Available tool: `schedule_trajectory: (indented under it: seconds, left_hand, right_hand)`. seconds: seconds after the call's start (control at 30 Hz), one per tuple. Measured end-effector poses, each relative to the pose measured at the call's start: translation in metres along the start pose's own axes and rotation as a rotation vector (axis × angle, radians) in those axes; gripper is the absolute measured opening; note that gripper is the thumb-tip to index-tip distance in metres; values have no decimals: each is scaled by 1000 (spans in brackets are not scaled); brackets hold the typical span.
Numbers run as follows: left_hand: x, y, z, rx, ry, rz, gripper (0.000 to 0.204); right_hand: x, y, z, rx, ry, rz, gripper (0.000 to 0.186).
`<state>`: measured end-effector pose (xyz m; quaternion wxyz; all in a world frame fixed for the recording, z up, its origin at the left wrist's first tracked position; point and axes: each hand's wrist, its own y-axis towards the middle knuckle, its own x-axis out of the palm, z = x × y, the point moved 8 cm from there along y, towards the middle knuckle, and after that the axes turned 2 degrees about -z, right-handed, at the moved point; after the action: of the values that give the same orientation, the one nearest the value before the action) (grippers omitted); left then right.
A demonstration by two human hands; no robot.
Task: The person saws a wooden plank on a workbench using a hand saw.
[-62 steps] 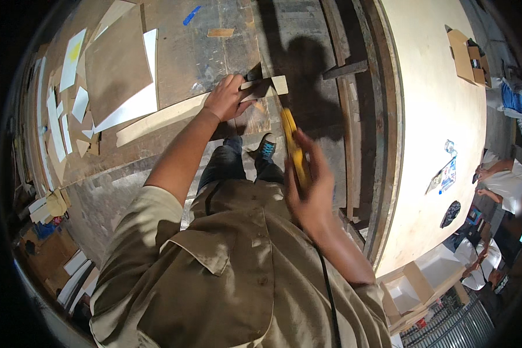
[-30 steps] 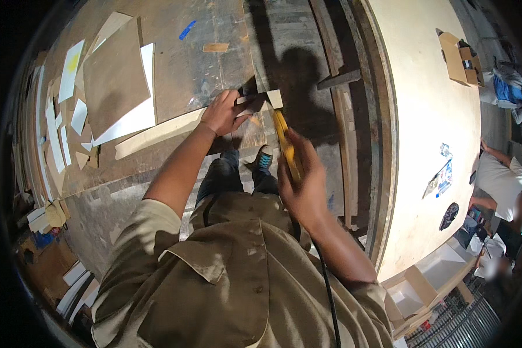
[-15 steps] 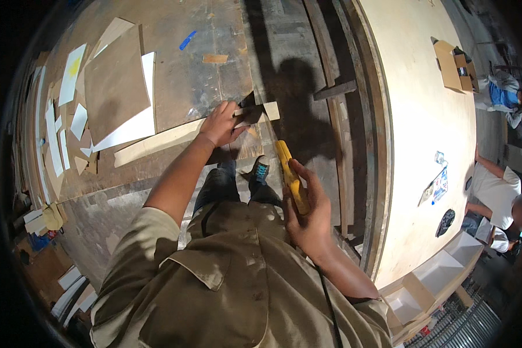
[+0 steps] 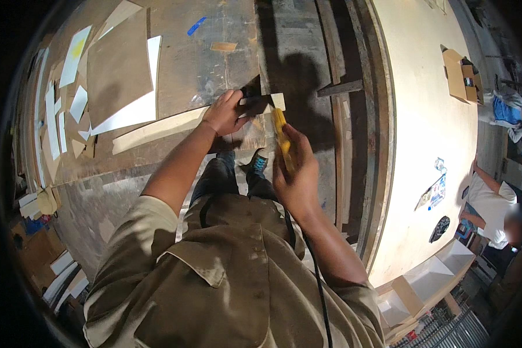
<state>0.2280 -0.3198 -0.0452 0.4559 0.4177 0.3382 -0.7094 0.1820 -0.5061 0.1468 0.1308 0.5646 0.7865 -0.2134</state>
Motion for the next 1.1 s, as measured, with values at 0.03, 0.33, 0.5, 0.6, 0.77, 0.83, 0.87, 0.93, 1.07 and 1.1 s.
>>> schedule_trajectory:
  seconds: [0.03,0.33,0.5,0.6,0.77,0.83,0.87,0.93,1.07,1.1]
  left_hand:
    - [-1,-4,8,57,7,137,35]
    - [-4,-4,0,12,5,47,33]
    - [2,-3,5,35,33,47,37]
    - [3,-8,1,-19,67,-53,40]
    - [8,-2,1,-38,7,-76,40]
    - [4,-1,7,41,4,37,37]
    - [5,0,5,43,9,32,37]
    - [8,-9,-7,-46,-22,0,39]
    - [6,-4,1,3,54,3,39]
    - [4,-3,-1,-61,-10,-6,38]
  right_hand:
    - [-2,0,4,-3,-10,10,42]
    - [-17,-29,8,36,41,-31,44]
    - [-9,-5,8,-10,42,8,44]
    - [-26,-46,-3,68,8,-128,45]
    - [-5,6,14,-16,-69,-28,41]
    - [-3,7,13,-9,-28,-10,41]
    - [-1,8,16,-1,23,5,41]
    - [-10,-20,1,48,-28,-66,41]
    - [-20,-42,11,17,98,-40,42]
    - [-13,-21,15,-16,8,-40,43]
